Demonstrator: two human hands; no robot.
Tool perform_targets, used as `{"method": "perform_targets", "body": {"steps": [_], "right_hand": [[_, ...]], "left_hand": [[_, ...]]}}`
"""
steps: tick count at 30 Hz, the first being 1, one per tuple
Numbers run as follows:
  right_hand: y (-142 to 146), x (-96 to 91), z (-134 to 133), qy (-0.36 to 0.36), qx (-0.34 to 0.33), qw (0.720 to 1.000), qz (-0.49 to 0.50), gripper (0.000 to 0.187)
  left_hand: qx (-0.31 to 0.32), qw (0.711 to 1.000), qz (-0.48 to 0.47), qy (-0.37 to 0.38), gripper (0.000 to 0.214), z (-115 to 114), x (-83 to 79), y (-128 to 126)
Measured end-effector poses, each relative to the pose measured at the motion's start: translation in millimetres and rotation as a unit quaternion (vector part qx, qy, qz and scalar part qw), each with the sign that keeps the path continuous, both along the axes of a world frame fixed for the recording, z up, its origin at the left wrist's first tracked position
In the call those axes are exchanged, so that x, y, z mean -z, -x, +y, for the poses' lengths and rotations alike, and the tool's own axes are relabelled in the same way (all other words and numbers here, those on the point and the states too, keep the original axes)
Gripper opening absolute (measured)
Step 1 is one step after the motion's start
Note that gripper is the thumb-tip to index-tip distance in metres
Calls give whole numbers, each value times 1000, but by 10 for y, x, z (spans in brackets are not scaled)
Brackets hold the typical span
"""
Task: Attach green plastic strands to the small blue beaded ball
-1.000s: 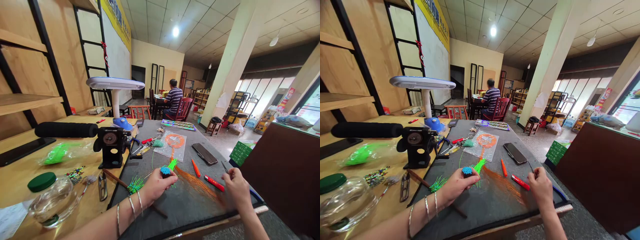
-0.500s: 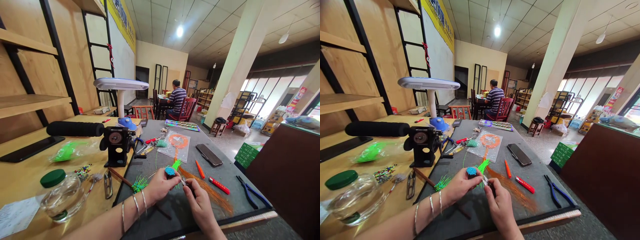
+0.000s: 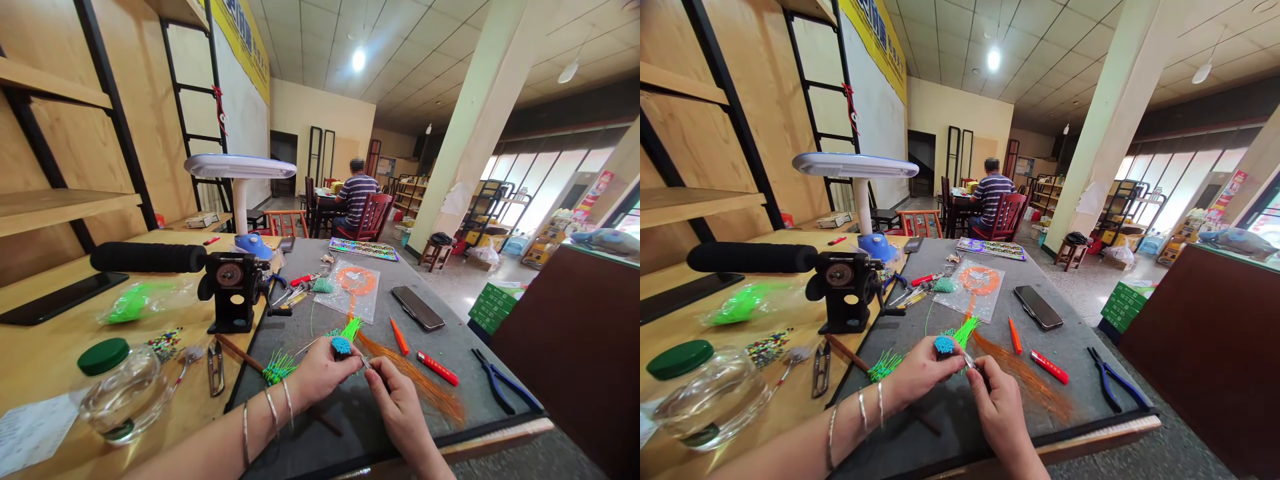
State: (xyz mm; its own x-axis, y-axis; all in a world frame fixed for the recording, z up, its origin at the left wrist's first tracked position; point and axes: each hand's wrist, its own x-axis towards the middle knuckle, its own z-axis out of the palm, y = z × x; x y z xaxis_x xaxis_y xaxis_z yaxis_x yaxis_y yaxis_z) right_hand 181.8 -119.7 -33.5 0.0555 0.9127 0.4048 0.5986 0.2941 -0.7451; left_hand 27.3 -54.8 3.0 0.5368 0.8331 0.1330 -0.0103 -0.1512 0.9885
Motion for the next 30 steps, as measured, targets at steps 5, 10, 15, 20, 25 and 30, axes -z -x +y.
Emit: {"method": "perform_targets", "body": {"steps": [5, 10, 15, 20, 25, 30], "right_hand": [[-35, -5, -1, 5, 5, 998, 70, 33], [-56, 0, 7, 18, 15, 993, 117, 35], [-123, 20, 9, 21, 55, 995, 82, 40], [-628, -165, 49, 51, 257, 959, -107, 40], [-1266, -300, 148, 119, 357, 868, -324, 38], [-1436, -203, 152, 112, 358, 836, -400, 34]], "left_hand": [[-4, 999, 29, 13, 24, -6, -42, 25], [-6, 999, 43, 9, 19, -24, -102, 37], [-31, 999, 38, -11, 15, -8, -90, 22], [-40, 997, 44, -46, 14, 19, -63, 35], [-38, 997, 44, -57, 15, 16, -59, 49], [-38, 997, 46, -56, 16, 30, -69, 54]]}}
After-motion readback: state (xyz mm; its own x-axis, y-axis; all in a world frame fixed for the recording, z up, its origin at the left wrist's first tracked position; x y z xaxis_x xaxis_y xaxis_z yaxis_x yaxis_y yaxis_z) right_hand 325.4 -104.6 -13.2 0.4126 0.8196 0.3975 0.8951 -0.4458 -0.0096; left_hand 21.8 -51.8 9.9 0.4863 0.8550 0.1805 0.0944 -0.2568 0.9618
